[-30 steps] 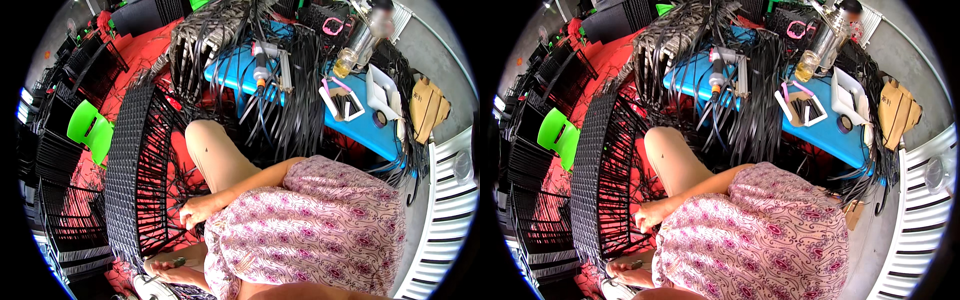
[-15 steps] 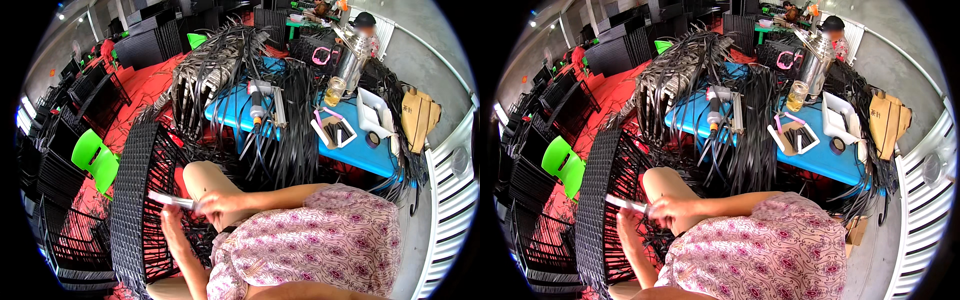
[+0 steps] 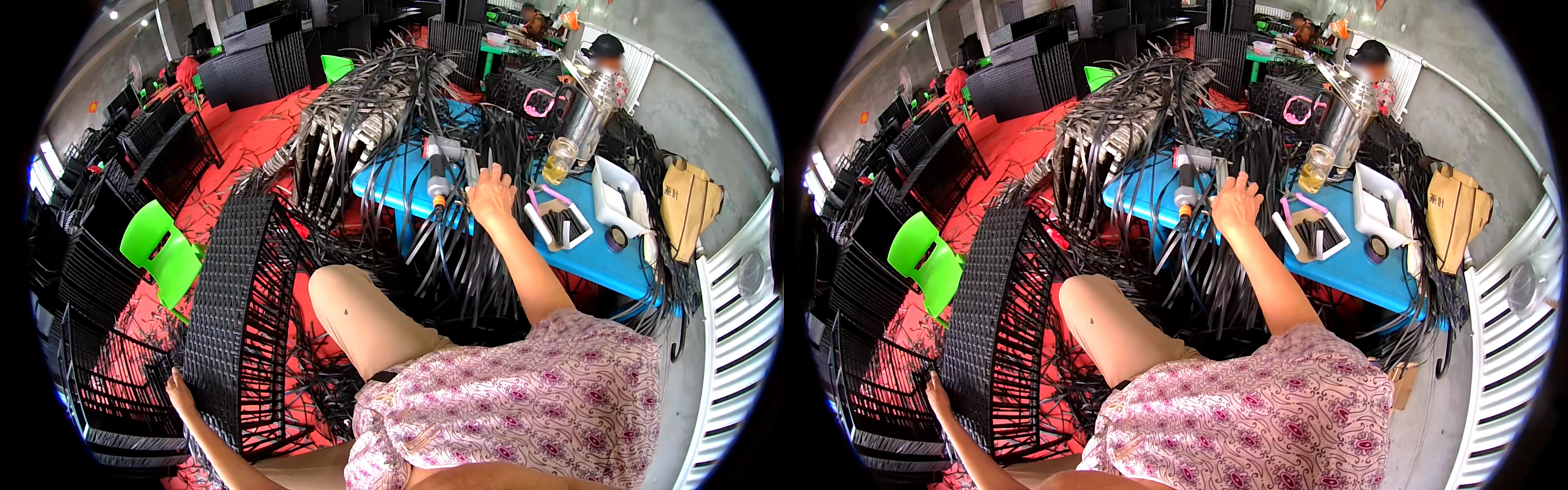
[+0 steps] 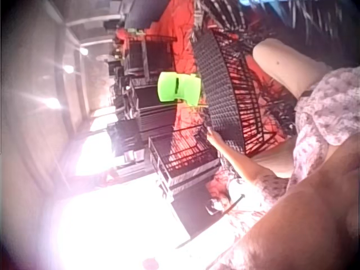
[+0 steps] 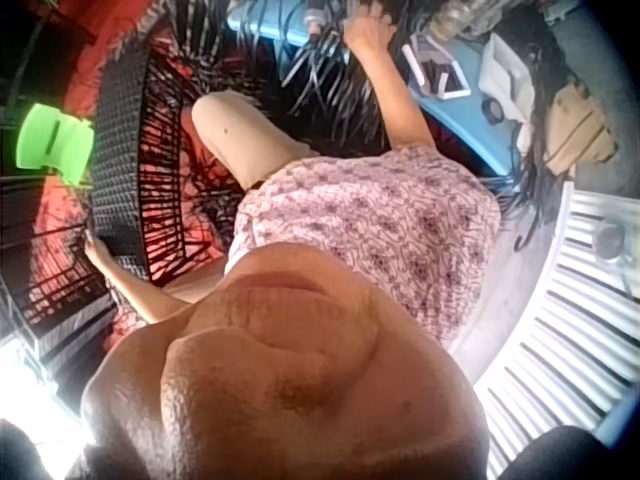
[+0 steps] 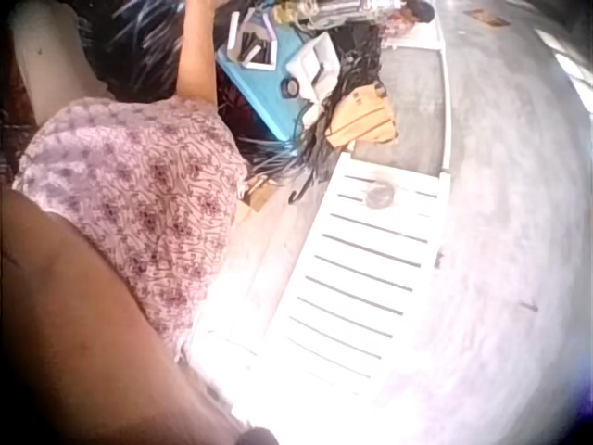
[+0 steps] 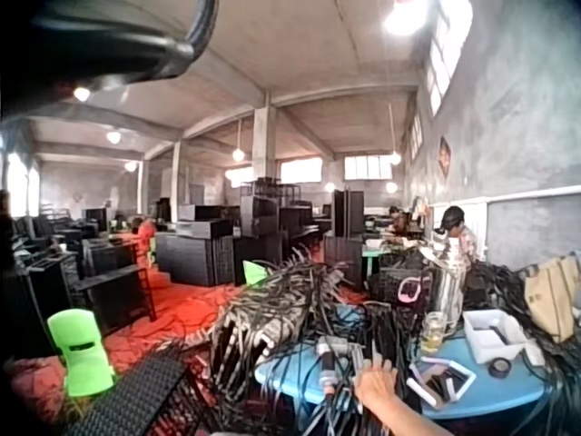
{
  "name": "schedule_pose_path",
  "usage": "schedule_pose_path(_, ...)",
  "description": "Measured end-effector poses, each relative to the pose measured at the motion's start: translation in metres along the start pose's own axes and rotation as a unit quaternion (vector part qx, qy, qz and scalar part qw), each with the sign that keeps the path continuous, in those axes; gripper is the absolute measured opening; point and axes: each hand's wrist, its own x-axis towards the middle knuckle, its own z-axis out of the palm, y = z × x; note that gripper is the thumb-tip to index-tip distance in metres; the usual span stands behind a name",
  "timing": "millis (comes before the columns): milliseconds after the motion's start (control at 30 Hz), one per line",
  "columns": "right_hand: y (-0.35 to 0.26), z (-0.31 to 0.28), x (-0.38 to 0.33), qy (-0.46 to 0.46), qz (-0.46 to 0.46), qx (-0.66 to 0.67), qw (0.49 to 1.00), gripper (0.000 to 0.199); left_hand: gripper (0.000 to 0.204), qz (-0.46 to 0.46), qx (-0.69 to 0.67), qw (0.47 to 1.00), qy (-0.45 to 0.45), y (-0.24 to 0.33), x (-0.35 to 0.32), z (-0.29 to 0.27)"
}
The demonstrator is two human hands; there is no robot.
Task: The person sits on the floor and weaves black plastic strips into a rectangular furniture frame. They use a metal tool to tuck and tighten the strips, occasionally using pliers to cut excess material. The person works on the frame, adjusting the weave and ensuring the strips are secure.
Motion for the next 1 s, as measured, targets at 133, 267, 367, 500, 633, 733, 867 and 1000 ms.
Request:
schedule_pose_path(133,-0.025,-0.001,-0.012,0.036,-0.086,0.057,0.994,0.054,0.081,-0.037,0.144,0.988,-0.040,0.044,-0.023,0.024)
schedule_pose_path(267,-0.088,-0.018,-0.038,0.021,-0.198,0.293,0.935,0.048,0.076,-0.031,0.142,0.989,-0.025,0.068,-0.045,0.012)
schedule_pose_path(367,-0.135,-0.008,-0.074,-0.109,-0.211,0.452,0.860,0.046,0.072,-0.016,0.170,0.985,0.021,0.065,-0.052,0.016)
schedule_pose_path(500,-0.194,0.012,-0.138,-0.287,-0.189,0.559,0.754,0.047,0.066,-0.005,0.162,0.985,0.051,0.076,-0.073,0.008)
schedule_pose_path(633,-0.220,0.048,-0.200,-0.414,-0.135,0.663,0.609,0.038,0.061,-0.004,0.216,0.973,0.085,0.117,-0.106,0.012)
schedule_pose_path(733,-0.239,0.052,-0.230,-0.612,0.017,0.640,0.465,0.040,0.058,0.032,0.186,0.973,0.133,0.131,-0.136,0.006)
schedule_pose_path(867,-0.240,0.054,-0.246,-0.653,0.130,0.609,0.431,0.049,0.053,0.024,0.249,0.958,0.138,0.167,-0.169,0.013)
schedule_pose_path(1000,-0.234,0.062,-0.259,-0.659,0.176,0.623,0.384,0.056,0.050,0.057,0.244,0.967,0.033,0.204,-0.202,-0.007)
